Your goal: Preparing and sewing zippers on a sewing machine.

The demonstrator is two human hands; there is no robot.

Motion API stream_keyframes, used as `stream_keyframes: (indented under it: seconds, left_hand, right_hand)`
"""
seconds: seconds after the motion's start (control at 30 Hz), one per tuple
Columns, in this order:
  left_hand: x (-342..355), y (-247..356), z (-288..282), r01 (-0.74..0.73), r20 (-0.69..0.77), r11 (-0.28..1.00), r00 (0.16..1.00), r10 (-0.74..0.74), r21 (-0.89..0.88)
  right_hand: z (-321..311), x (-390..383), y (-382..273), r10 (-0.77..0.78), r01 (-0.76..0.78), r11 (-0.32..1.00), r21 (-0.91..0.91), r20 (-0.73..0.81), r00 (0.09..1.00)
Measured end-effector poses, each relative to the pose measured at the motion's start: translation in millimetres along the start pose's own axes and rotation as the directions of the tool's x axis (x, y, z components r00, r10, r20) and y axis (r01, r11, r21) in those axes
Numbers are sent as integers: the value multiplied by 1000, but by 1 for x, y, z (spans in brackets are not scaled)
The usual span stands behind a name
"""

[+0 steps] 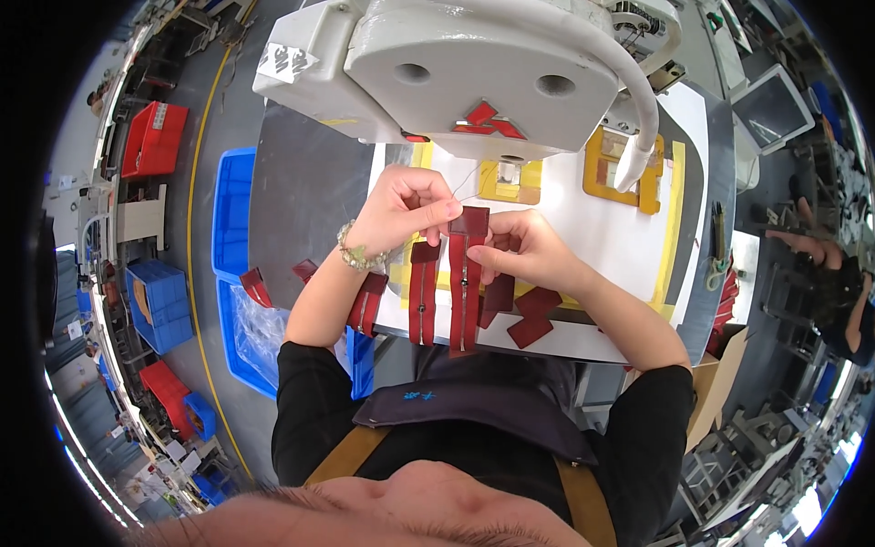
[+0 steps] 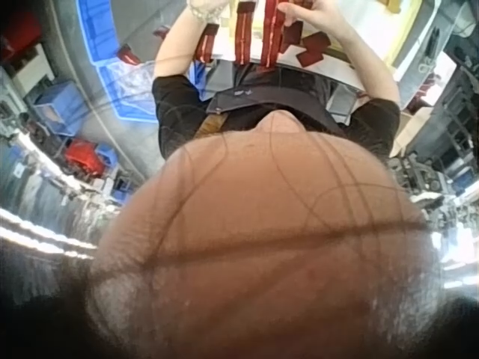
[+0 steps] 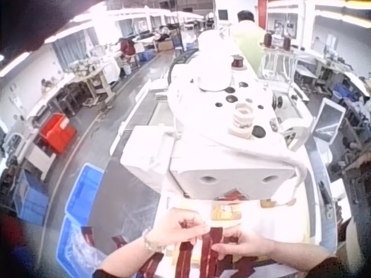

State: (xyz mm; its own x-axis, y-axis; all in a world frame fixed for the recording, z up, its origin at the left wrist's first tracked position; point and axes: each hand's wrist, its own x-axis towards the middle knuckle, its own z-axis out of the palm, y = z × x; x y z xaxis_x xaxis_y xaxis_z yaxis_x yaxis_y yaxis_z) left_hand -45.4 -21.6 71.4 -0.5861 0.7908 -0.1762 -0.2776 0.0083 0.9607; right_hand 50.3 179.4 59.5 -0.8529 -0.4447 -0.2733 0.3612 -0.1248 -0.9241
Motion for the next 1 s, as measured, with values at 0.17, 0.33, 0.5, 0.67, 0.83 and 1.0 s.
stream_keyframes:
  seconds: [0.17,0.33,0.5,0.67,0.83,1.0]
  left_hand:
    - [-2,0,2,-20,-11,1000,1000,20,7]
    - [-2,-1,1,-27,-27,999,999,27,25]
    - [-1,-2,2,-20,-32,999,999,21,35]
    - [-2,-2,1,-14,-53,999,998,15,30]
    - [-1,-3,2,-23,-62,1000,998,24,16]
    - [-1,-5,0,-30,-51,999,998,32,40]
  right_hand:
    - [0,2,6,0,1,1000,20,-13,1000]
    - [-1,3,9,11,-10,999,37,-19,1000]
    - [-2,3,13,21,-20,998,57,-16,1000]
    - [2,4,8,-14,15,996,90,-7,1000]
    - [0,3,9,-35,35,998,52,2,999]
    - [0,4,9,-83,83,996,42,10,996]
